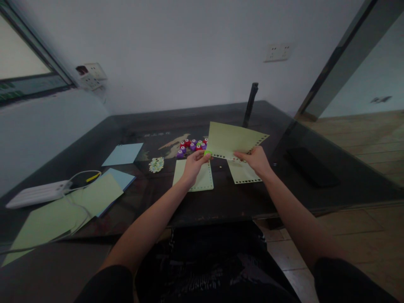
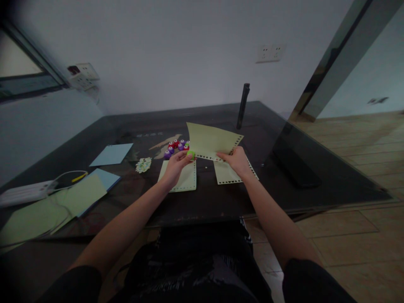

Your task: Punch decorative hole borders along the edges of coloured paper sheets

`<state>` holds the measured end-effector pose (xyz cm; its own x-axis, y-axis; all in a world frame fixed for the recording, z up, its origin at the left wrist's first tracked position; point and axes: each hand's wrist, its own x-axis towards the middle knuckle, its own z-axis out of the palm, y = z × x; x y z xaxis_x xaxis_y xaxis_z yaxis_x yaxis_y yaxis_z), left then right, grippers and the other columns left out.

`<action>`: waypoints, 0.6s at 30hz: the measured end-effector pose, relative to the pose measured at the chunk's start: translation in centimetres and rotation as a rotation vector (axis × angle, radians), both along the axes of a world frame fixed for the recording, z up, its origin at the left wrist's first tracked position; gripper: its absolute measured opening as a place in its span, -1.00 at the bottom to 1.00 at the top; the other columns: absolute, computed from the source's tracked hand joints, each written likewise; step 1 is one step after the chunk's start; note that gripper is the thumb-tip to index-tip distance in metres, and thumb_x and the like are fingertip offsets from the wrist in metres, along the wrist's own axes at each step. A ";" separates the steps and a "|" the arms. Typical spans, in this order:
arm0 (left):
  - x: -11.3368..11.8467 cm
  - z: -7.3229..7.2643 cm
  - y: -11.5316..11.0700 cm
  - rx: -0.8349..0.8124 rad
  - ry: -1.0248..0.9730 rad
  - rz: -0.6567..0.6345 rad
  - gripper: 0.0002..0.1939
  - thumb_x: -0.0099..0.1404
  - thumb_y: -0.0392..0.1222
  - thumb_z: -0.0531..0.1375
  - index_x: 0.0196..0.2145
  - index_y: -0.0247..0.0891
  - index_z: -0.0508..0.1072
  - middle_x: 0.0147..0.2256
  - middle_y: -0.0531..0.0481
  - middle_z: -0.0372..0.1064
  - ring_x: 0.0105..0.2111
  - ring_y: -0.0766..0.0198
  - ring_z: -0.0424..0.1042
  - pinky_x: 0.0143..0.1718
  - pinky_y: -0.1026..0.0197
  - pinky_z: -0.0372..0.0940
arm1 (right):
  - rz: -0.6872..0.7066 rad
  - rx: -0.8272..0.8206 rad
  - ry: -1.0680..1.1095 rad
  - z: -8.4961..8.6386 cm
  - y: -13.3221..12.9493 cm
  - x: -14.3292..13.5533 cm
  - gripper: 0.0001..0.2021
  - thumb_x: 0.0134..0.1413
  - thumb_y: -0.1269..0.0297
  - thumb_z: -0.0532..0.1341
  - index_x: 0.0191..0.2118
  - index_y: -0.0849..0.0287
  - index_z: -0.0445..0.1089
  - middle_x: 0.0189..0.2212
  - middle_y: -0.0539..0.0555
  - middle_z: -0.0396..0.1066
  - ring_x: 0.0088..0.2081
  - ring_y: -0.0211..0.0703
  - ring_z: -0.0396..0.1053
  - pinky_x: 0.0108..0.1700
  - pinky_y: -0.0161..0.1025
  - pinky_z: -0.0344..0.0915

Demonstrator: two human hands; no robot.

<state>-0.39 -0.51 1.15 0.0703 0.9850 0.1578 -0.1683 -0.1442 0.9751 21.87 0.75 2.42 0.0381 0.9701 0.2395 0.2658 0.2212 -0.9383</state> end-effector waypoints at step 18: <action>1.2 -0.4 -0.2 -0.079 -0.116 -0.009 -0.67 0.03 -0.18 0.33 -0.23 -0.36 0.50 -0.30 -0.11 0.50 -0.34 0.26 0.46 -0.04 0.02 0.27 | -0.034 -0.020 0.016 0.0 0.0 0.6 -0.77 -0.30 0.22 0.35 -0.45 0.26 0.49 -0.54 0.10 0.48 -0.53 -0.18 0.36 -0.42 -0.17 0.33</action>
<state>0.79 -0.75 0.73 0.0654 0.9940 0.0873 -0.2815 -0.0655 0.9573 22.49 0.71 2.37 0.0745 0.9727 0.2197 0.2581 0.1940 -0.9464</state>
